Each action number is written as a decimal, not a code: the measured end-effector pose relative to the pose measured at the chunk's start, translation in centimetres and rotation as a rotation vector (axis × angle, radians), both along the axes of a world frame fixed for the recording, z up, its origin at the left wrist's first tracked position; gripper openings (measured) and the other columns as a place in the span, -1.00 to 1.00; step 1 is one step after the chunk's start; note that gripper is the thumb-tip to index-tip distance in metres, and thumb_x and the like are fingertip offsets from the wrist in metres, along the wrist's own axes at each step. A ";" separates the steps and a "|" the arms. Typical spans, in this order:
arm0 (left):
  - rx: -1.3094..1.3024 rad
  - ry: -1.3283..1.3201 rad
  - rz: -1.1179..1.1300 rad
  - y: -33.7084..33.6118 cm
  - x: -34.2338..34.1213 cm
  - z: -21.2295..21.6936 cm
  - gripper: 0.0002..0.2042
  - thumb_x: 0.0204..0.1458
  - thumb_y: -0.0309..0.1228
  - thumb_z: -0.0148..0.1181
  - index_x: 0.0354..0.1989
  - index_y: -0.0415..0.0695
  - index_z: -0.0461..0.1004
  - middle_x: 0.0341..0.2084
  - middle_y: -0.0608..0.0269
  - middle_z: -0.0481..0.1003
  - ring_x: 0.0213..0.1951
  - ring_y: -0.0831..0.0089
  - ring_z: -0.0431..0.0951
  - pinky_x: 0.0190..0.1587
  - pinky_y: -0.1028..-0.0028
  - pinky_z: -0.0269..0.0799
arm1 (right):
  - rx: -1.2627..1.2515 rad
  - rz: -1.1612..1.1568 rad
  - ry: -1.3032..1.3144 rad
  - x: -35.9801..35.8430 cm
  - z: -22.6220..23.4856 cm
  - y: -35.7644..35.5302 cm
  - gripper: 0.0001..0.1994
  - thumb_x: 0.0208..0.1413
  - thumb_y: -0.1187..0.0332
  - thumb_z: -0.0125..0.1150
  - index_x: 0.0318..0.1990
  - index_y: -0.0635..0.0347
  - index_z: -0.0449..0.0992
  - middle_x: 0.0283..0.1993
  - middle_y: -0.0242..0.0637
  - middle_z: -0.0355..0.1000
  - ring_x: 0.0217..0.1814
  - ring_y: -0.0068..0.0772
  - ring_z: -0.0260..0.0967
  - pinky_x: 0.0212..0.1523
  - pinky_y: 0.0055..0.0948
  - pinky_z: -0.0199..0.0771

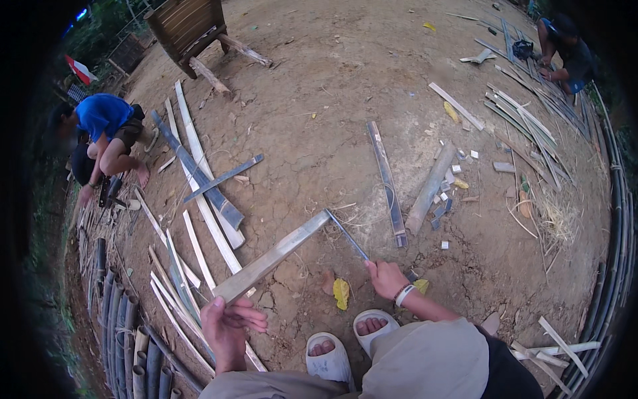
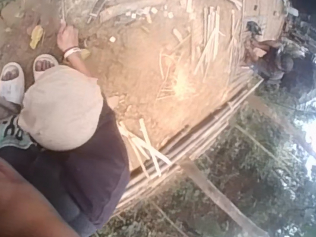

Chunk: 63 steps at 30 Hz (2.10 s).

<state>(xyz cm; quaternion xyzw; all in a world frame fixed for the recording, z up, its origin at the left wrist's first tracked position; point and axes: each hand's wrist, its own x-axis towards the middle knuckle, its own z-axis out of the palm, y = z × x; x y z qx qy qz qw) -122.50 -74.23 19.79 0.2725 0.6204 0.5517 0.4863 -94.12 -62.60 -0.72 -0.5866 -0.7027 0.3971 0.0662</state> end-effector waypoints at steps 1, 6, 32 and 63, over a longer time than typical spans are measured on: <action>-0.015 0.001 0.038 0.0 0.2 0.0 -0.43 0.26 -0.10 -0.18 -0.31 -0.53 0.45 -0.57 -0.33 0.53 -0.60 0.07 0.60 -0.53 0.26 0.61 | -0.002 0.001 0.022 0.0 0.2 -0.2 -0.44 0.35 0.01 -0.16 -0.35 0.45 0.47 -0.42 0.36 0.41 -0.26 0.44 0.39 -0.18 0.19 0.36; -0.061 0.024 0.122 0.8 1.5 0.1 -0.43 0.24 -0.06 -0.20 -0.39 -0.46 0.46 -0.63 -0.26 0.53 -0.68 0.13 0.56 -0.62 0.33 0.55 | -0.009 -0.028 0.012 1.1 -1.4 -0.5 -0.46 0.35 0.03 -0.14 -0.36 0.44 0.46 -0.44 0.35 0.42 -0.28 0.42 0.41 -0.21 0.21 0.37; -0.062 0.446 -0.048 -1.7 -0.4 -1.5 -0.60 0.30 -0.20 -0.06 -0.21 -0.40 0.48 -0.65 0.13 0.51 -0.70 0.61 0.38 -0.64 0.59 0.26 | 0.030 0.289 0.340 -2.8 10.6 0.8 -0.51 0.34 0.01 -0.08 -0.37 0.36 0.39 -0.63 0.12 0.37 -0.50 0.29 0.42 -0.45 0.07 0.42; -0.188 0.375 -0.403 -1.6 1.3 -0.6 -0.64 0.28 -0.28 -0.04 -0.46 -0.31 0.46 -0.78 0.22 0.47 -0.75 0.55 0.47 -0.70 0.55 0.34 | 0.184 0.622 0.406 -7.3 16.4 -0.4 -0.51 0.31 0.00 -0.05 -0.43 0.31 0.42 -0.70 0.01 0.35 -0.59 0.17 0.43 -0.54 -0.01 0.45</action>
